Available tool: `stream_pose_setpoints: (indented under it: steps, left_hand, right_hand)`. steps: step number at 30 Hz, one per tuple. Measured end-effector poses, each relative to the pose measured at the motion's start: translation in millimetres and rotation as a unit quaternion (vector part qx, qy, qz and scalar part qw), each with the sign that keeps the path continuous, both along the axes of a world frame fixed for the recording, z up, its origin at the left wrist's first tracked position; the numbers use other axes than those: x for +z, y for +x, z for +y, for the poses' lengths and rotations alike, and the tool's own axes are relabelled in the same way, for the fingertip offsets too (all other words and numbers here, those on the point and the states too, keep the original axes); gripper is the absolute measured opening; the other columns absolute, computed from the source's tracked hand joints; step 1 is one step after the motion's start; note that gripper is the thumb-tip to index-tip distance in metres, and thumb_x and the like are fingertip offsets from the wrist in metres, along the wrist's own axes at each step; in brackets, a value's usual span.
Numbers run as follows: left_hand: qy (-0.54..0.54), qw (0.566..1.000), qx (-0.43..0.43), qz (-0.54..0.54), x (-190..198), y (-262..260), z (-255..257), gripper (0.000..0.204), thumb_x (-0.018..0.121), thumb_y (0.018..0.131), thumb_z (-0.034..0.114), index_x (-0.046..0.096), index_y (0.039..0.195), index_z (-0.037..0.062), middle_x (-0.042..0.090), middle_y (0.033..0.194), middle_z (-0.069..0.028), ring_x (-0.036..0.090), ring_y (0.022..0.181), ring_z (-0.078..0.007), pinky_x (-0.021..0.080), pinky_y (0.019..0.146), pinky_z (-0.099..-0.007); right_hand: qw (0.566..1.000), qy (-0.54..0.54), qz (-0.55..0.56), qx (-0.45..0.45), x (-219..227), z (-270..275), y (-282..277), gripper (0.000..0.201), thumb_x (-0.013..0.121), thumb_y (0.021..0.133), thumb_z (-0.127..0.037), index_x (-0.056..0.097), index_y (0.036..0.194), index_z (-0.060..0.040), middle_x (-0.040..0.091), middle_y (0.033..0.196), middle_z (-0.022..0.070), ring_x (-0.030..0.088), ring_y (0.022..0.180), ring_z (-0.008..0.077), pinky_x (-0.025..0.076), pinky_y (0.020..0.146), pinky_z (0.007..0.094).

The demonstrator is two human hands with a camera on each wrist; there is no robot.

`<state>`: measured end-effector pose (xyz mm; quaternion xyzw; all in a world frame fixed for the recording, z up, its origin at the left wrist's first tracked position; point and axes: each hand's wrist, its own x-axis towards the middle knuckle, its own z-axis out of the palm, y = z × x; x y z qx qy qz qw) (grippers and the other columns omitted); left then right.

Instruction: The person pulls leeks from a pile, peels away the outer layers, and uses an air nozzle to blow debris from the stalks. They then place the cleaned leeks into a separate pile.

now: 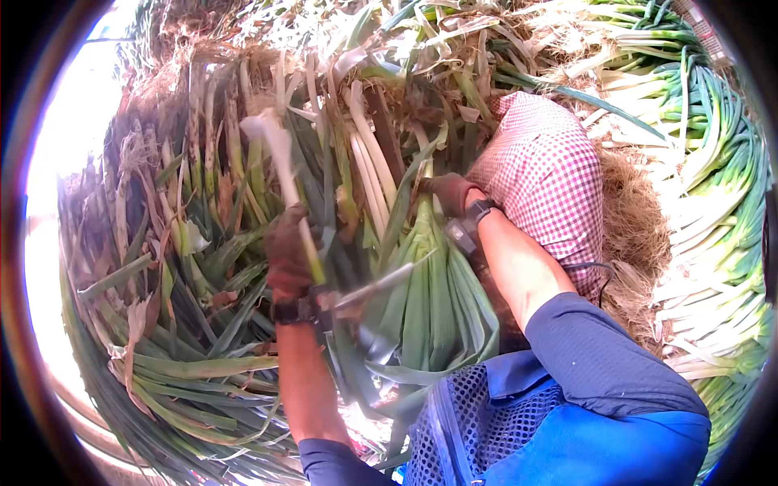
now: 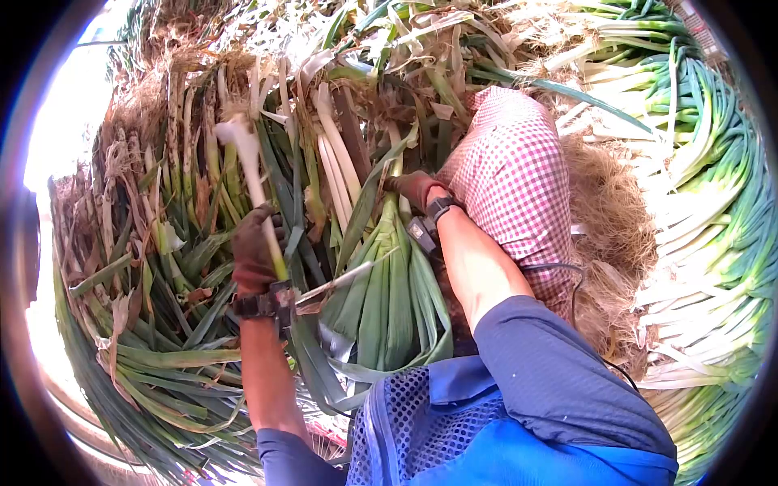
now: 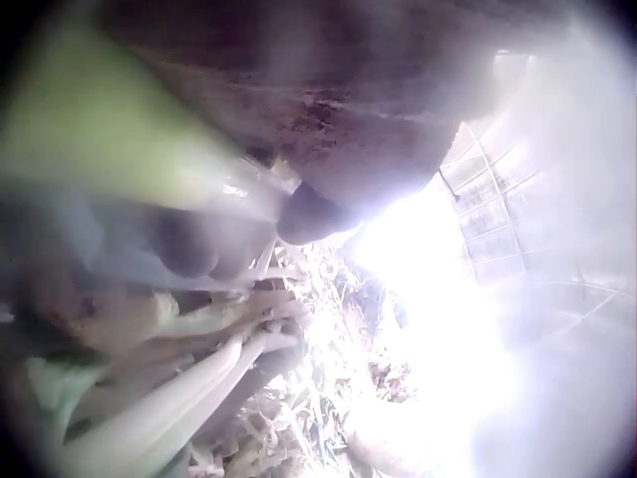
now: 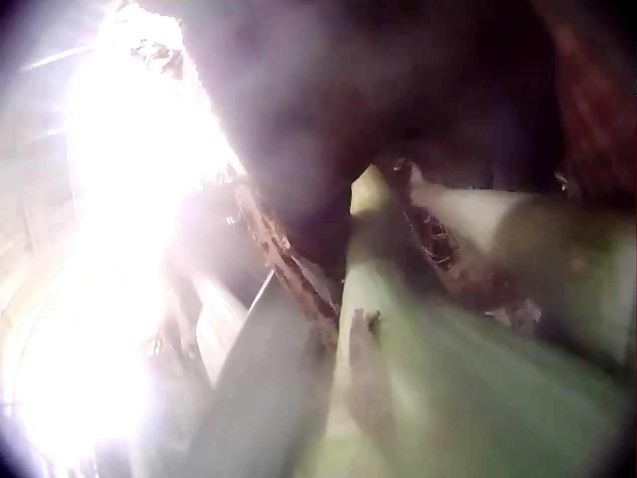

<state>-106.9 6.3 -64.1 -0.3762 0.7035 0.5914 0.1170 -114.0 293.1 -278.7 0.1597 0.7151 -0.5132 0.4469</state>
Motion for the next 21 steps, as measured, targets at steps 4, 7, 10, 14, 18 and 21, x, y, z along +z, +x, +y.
stream_pose_setpoints:
  steps: [4, 7, 10, 14, 18, 21]
  left_hand:
    - [-0.022, 0.994, -0.105, -0.012, -56, -15, 40, 0.028, 0.073, 0.101, 0.029, 0.07, 0.11, 0.003, 0.069, 0.083, -0.0082, 0.066, 0.061, -0.0192, 0.053, 0.052, -0.0348]
    - [-0.215, 0.946, -0.24, -0.036, -76, -21, 76, 0.048, 0.085, 0.094, 0.039, 0.069, 0.114, -0.001, 0.076, 0.094, -0.0167, 0.074, 0.075, -0.0288, 0.06, 0.066, -0.0436]
    - [-0.397, 0.856, -0.322, -0.074, -69, -26, 112, 0.07, 0.093, 0.084, 0.05, 0.068, 0.119, -0.0045, 0.079, 0.107, -0.0244, 0.078, 0.095, -0.039, 0.062, 0.085, -0.0499]
    - [-0.431, 0.834, -0.31, -0.152, -69, -36, 149, 0.084, 0.097, 0.075, 0.056, 0.066, 0.126, -0.0038, 0.079, 0.121, -0.0258, 0.078, 0.113, -0.0433, 0.061, 0.098, -0.0503]
    - [-0.369, 0.868, -0.3, -0.144, -73, -44, 121, 0.078, 0.099, 0.069, 0.052, 0.077, 0.118, -0.0038, 0.081, 0.113, -0.0251, 0.08, 0.108, -0.0396, 0.061, 0.095, -0.0455]
    - [-0.303, 0.898, -0.301, -0.11, -60, -45, 90, 0.059, 0.098, 0.073, 0.043, 0.085, 0.106, -0.0037, 0.083, 0.098, -0.0203, 0.08, 0.09, -0.0325, 0.061, 0.085, -0.0398]
  right_hand:
    - [0.993, -0.067, -0.059, -0.081, -24, -3, 6, 0.078, 0.078, 0.097, -0.062, 0.072, 0.141, 0.0017, 0.076, 0.136, 0.0201, 0.068, 0.121, 0.0248, 0.051, 0.106, 0.0404]
    - [0.989, -0.123, -0.032, -0.081, -41, -5, 9, 0.075, 0.073, 0.101, -0.06, 0.071, 0.142, 0.0021, 0.074, 0.14, 0.0203, 0.065, 0.123, 0.0238, 0.049, 0.109, 0.0402]
    - [0.971, -0.19, -0.068, -0.124, -55, -10, 14, 0.067, 0.064, 0.108, -0.056, 0.069, 0.144, 0.0008, 0.076, 0.135, 0.0187, 0.067, 0.12, 0.0233, 0.049, 0.108, 0.0378]
    - [0.957, -0.25, 0.138, -0.046, -130, -16, 20, 0.061, 0.063, 0.11, -0.051, 0.071, 0.14, 0.0012, 0.078, 0.129, 0.0171, 0.069, 0.111, 0.025, 0.051, 0.103, 0.035]
    - [0.929, -0.328, 0.016, -0.173, -75, -12, 26, 0.05, 0.069, 0.108, -0.044, 0.077, 0.129, 0.0003, 0.079, 0.116, 0.0165, 0.073, 0.099, 0.0273, 0.055, 0.097, 0.0371]
    - [0.886, -0.362, -0.094, -0.275, -12, -1, 21, 0.036, 0.078, 0.102, -0.033, 0.082, 0.116, -0.0001, 0.078, 0.103, 0.0128, 0.073, 0.091, 0.0224, 0.057, 0.091, 0.0354]
